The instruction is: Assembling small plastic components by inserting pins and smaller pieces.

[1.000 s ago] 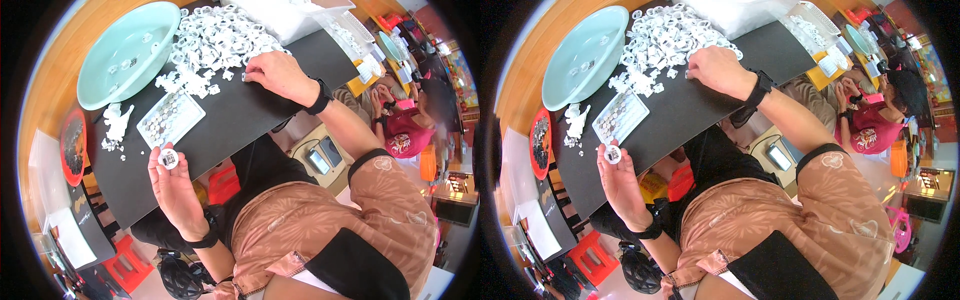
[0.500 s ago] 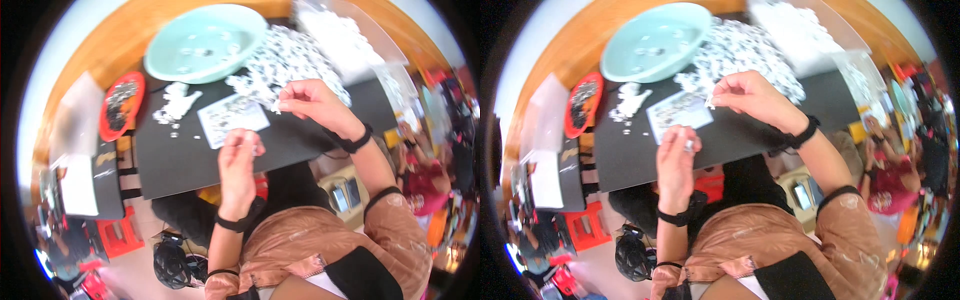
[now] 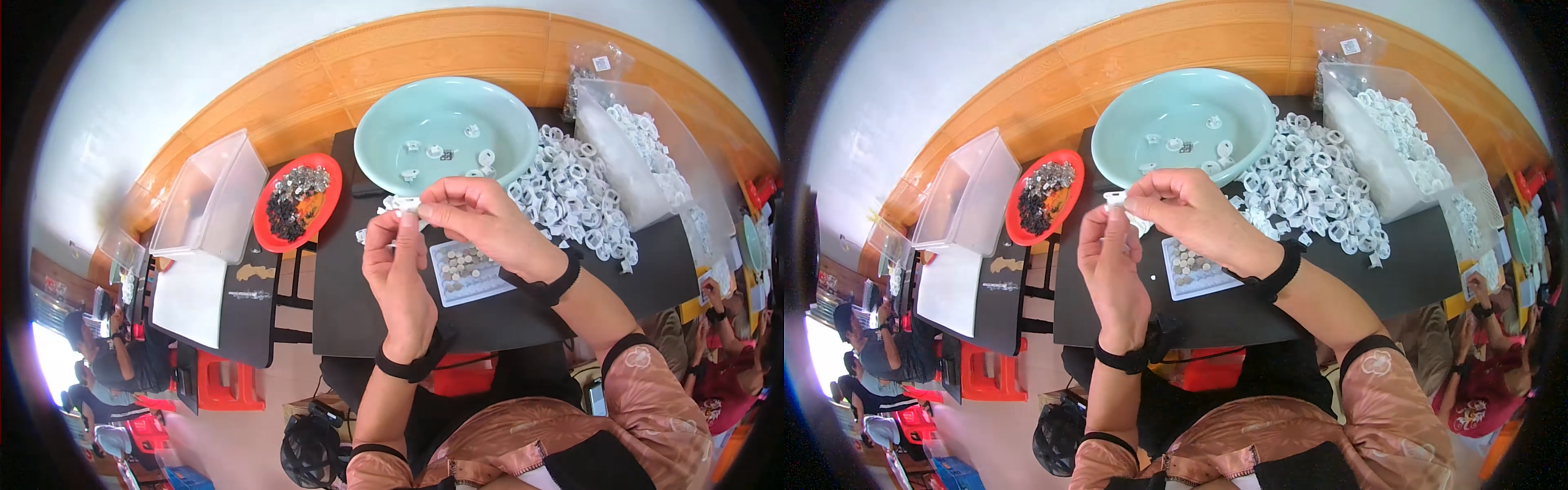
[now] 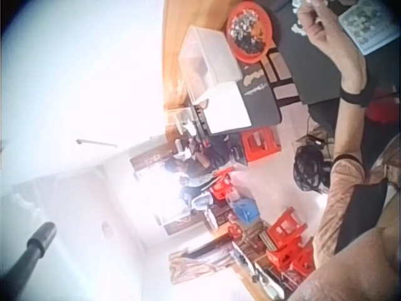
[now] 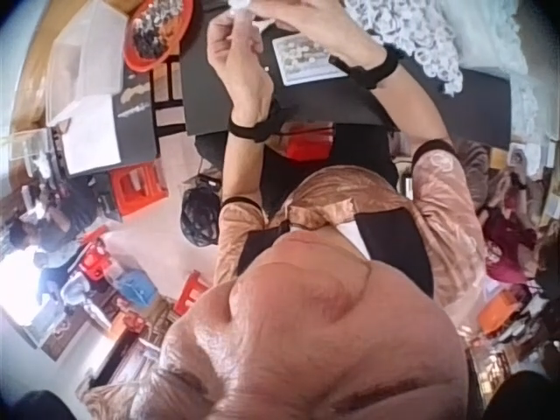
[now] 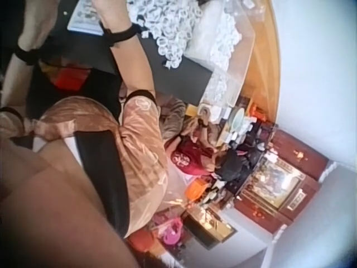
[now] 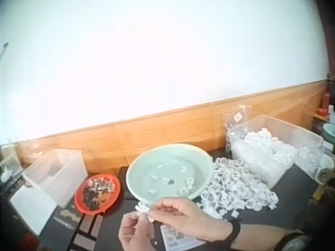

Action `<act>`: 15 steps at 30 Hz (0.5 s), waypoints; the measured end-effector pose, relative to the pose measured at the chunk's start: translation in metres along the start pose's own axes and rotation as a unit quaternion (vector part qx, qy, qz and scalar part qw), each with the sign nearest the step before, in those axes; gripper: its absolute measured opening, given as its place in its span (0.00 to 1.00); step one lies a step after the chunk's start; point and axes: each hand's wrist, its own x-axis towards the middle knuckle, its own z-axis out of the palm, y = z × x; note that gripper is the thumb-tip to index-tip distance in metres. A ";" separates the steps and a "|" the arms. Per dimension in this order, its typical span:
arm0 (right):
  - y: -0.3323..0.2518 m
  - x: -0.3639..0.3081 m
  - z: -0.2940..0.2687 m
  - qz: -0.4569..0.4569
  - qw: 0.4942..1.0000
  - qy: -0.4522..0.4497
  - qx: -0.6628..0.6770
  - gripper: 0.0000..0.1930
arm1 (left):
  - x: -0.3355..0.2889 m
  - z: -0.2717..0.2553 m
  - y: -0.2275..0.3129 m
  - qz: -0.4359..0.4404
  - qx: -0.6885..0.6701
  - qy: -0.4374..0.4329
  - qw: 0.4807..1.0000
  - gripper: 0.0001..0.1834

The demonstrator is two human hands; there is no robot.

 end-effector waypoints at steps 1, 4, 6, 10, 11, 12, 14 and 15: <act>0.004 0.005 -0.002 -0.017 0.999 -0.004 -0.029 0.09 | 0.006 -0.001 -0.001 0.003 -0.010 0.012 1.000 0.04; -0.001 0.010 -0.008 -0.021 0.998 0.004 -0.066 0.10 | 0.022 -0.009 0.002 0.006 0.019 -0.006 1.000 0.02; -0.004 0.015 -0.008 -0.071 0.996 0.023 -0.048 0.11 | 0.031 -0.009 0.007 -0.004 0.044 -0.024 0.999 0.02; -0.003 0.017 -0.014 -0.074 0.988 0.018 -0.134 0.10 | 0.036 -0.009 0.003 -0.050 0.078 -0.077 0.993 0.02; 0.000 0.018 -0.017 -0.069 0.988 0.023 -0.136 0.10 | 0.037 -0.009 0.000 -0.056 0.076 -0.080 0.992 0.02; 0.003 0.020 -0.020 -0.078 0.986 0.018 -0.145 0.09 | 0.037 -0.011 -0.001 -0.055 0.081 -0.073 0.993 0.01; 0.006 0.021 -0.023 -0.083 0.985 0.016 -0.153 0.09 | 0.036 -0.018 -0.003 -0.068 0.073 -0.065 0.993 0.02; 0.007 0.022 -0.023 -0.086 0.984 0.011 -0.153 0.08 | 0.035 -0.021 -0.006 -0.072 0.074 -0.062 0.993 0.02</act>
